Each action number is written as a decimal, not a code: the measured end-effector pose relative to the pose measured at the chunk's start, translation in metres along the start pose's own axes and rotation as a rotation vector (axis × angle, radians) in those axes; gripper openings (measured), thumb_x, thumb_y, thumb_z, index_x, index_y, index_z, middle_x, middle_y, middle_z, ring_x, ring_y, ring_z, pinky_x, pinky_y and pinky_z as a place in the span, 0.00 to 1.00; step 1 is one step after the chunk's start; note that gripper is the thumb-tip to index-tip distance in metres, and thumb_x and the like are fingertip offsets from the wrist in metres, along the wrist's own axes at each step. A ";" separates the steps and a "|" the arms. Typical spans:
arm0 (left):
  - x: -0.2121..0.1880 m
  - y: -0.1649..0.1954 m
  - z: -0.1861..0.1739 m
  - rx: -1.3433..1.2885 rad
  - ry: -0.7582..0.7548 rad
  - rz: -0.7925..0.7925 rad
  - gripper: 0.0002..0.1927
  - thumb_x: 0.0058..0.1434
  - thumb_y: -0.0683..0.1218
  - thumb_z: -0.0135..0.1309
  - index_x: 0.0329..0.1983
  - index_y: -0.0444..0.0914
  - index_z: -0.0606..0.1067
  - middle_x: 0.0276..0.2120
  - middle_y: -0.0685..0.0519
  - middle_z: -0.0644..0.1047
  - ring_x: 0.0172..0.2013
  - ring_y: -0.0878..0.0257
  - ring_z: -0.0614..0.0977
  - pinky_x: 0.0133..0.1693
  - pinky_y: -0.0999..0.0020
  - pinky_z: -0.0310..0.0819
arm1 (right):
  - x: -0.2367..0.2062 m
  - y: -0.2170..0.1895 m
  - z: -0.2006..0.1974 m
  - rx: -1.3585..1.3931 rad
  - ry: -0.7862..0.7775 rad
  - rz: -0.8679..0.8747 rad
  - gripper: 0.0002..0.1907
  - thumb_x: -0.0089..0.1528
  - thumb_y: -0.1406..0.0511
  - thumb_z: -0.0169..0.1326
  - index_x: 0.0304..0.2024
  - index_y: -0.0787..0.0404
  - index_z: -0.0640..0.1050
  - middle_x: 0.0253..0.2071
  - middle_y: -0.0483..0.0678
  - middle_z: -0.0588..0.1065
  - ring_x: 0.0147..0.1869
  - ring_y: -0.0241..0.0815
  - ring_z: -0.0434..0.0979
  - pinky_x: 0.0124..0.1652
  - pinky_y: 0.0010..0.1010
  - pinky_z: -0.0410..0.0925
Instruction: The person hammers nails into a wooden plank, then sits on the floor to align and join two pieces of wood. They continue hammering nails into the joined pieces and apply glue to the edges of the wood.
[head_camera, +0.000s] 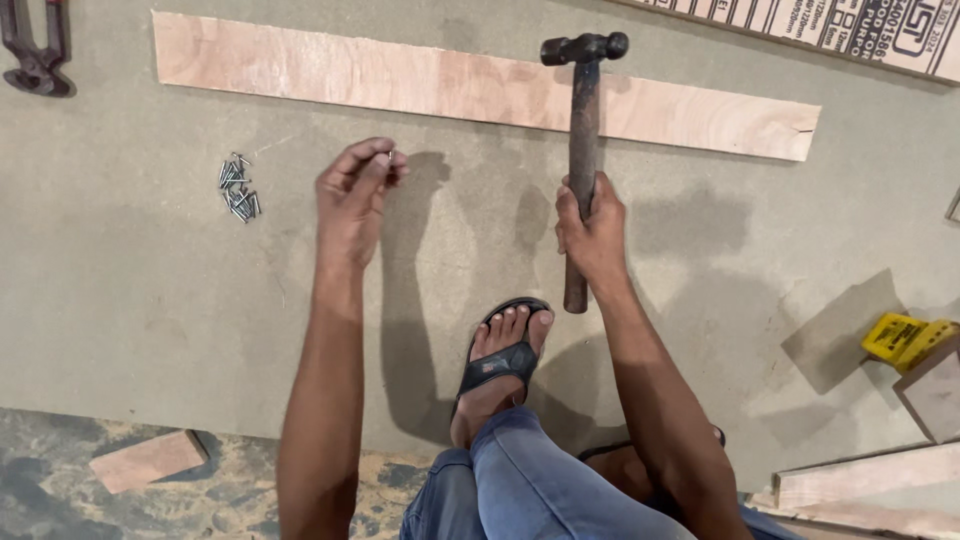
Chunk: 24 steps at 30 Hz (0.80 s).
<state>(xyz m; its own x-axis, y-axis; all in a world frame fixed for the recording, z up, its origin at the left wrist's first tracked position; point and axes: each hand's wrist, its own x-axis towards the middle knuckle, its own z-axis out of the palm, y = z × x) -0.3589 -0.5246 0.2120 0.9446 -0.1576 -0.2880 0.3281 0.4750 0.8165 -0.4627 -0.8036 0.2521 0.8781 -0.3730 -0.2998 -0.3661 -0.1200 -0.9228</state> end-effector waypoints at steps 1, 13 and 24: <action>0.000 -0.003 0.004 -0.005 -0.011 -0.020 0.11 0.66 0.35 0.57 0.51 0.32 0.79 0.41 0.48 0.83 0.41 0.63 0.85 0.47 0.68 0.82 | 0.000 0.002 -0.002 -0.007 -0.002 -0.011 0.06 0.70 0.67 0.51 0.47 0.64 0.70 0.26 0.41 0.70 0.22 0.28 0.70 0.20 0.26 0.66; -0.034 -0.014 -0.067 1.077 0.296 0.266 0.07 0.63 0.42 0.64 0.39 0.32 0.82 0.36 0.48 0.80 0.35 0.62 0.82 0.40 0.69 0.79 | -0.006 0.001 0.014 0.008 -0.092 -0.081 0.07 0.72 0.67 0.49 0.47 0.67 0.69 0.29 0.43 0.69 0.22 0.31 0.69 0.21 0.27 0.66; -0.009 0.044 -0.131 1.698 0.627 0.543 0.19 0.54 0.45 0.68 0.48 0.38 0.81 0.45 0.45 0.74 0.44 0.47 0.76 0.42 0.50 0.72 | -0.007 -0.007 0.059 -0.056 -0.207 -0.015 0.07 0.69 0.68 0.50 0.47 0.66 0.70 0.27 0.42 0.69 0.20 0.30 0.68 0.20 0.27 0.65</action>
<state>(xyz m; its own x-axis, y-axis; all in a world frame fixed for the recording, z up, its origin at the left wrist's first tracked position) -0.3537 -0.3886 0.1846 0.9240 0.1768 0.3391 0.0647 -0.9461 0.3173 -0.4483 -0.7454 0.2460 0.9260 -0.1741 -0.3349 -0.3640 -0.1777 -0.9143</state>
